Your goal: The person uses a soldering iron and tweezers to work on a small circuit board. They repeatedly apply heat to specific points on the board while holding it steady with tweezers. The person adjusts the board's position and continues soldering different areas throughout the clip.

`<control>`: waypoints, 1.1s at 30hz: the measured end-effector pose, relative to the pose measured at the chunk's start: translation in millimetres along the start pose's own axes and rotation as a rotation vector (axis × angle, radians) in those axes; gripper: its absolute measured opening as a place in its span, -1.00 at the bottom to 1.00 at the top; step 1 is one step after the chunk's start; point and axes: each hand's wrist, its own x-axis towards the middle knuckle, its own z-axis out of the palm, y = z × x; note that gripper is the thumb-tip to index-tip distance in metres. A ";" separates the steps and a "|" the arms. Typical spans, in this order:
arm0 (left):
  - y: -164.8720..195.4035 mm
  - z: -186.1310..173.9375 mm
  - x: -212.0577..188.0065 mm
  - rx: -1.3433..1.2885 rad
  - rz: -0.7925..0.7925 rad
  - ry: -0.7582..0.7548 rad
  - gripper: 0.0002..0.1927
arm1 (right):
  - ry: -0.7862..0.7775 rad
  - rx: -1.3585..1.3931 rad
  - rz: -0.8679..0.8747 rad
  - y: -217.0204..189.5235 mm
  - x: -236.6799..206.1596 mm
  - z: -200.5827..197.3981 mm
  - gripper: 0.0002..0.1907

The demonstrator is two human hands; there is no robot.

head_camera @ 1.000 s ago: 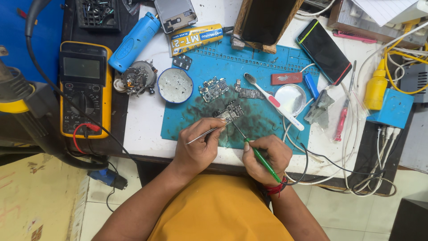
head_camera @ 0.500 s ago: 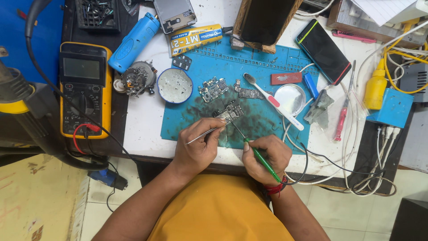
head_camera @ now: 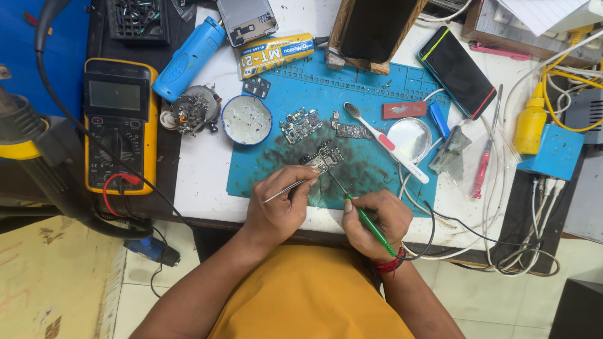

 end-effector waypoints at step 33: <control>2.2 -0.6 0.8 -0.007 -0.001 0.008 -0.87 | -0.011 0.001 -0.005 -1.3 0.9 0.0 -0.84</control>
